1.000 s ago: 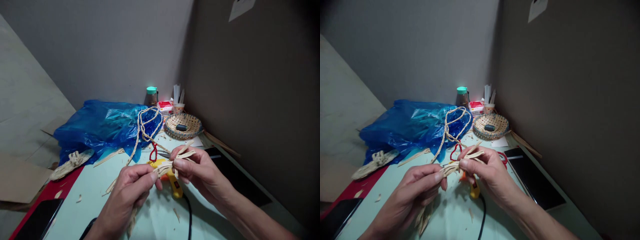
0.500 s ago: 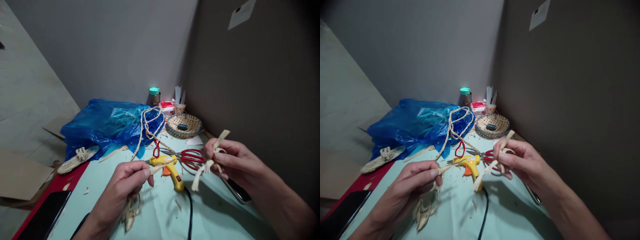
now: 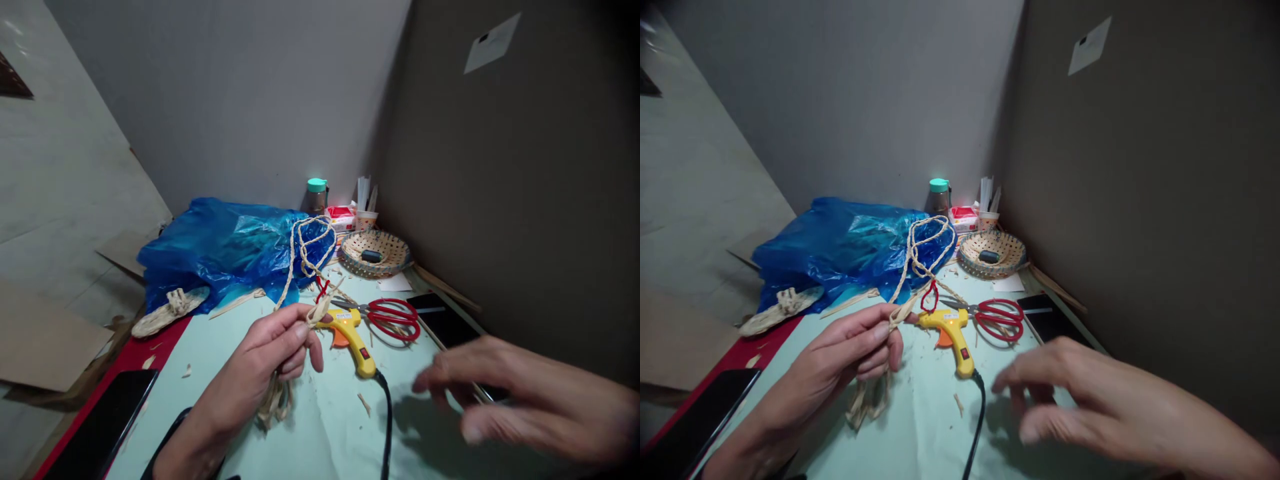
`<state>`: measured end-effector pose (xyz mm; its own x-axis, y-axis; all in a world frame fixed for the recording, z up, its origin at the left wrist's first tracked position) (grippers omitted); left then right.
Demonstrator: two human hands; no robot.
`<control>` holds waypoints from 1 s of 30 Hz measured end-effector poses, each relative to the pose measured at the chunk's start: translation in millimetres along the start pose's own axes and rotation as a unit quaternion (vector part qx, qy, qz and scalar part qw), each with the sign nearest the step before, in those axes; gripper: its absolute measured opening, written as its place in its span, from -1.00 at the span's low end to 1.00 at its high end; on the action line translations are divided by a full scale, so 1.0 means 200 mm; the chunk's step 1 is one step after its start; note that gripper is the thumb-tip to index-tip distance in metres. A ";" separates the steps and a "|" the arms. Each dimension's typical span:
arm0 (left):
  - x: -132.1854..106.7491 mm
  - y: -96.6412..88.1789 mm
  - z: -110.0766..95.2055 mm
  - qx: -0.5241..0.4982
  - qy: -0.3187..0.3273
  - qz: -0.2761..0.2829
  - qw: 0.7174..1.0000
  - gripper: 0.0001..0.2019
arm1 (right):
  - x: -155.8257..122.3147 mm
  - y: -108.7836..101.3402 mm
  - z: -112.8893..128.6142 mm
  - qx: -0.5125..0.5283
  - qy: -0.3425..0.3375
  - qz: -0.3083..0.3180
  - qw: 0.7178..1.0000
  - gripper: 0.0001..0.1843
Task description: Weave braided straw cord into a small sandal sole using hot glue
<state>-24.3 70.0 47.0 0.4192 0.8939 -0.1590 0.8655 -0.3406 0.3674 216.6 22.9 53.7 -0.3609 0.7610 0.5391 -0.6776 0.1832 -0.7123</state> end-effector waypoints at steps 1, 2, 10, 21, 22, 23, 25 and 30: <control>0.00 0.01 -0.01 0.000 0.001 0.008 1.000 -0.78 | 0.07 -0.01 0.02 -0.017 -0.014 -0.002 1.000 -0.57; 0.00 0.03 -0.01 0.002 0.001 0.016 1.000 -0.77 | 0.15 -0.01 0.04 -0.033 -0.029 -0.006 0.999 -0.61; 0.03 0.04 0.03 0.005 -0.018 0.049 0.999 -0.86 | 0.46 0.17 0.28 -0.116 -0.200 0.032 0.972 -0.79; -0.03 -0.08 -0.04 0.136 0.008 -0.042 0.990 -0.86 | 0.45 0.29 0.25 -0.119 -0.224 0.035 0.967 -0.77; -0.04 -0.09 -0.06 0.166 0.014 -0.051 0.985 -0.84 | 0.44 0.30 0.24 -0.107 -0.219 0.034 0.969 -0.79; -0.05 -0.11 -0.06 0.189 0.017 -0.056 0.980 -0.83 | 0.44 0.30 0.24 -0.093 -0.211 0.037 0.972 -0.81; -0.06 -0.14 -0.07 0.208 0.017 -0.065 0.976 -0.83 | 0.43 0.32 0.23 -0.055 -0.181 0.048 0.981 -0.83; -0.09 -0.24 0.00 0.240 0.000 -0.106 0.965 -0.83 | 0.39 0.38 0.19 -0.016 -0.098 0.078 0.992 -0.84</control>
<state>-73.7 69.4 32.5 0.2185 0.9583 -0.1843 0.9593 -0.2455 -0.1393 112.4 72.8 58.0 -0.5789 0.6471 0.4961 -0.5845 0.0949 -0.8058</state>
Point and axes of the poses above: each hand's wrist, its own x-axis towards the middle knuckle, its own y-axis out of the palm, z = x × y, the point moved 6 cm from there along x, towards the middle knuckle, and after that the axes turned 11 degrees about -x, right-handed, at the moved point
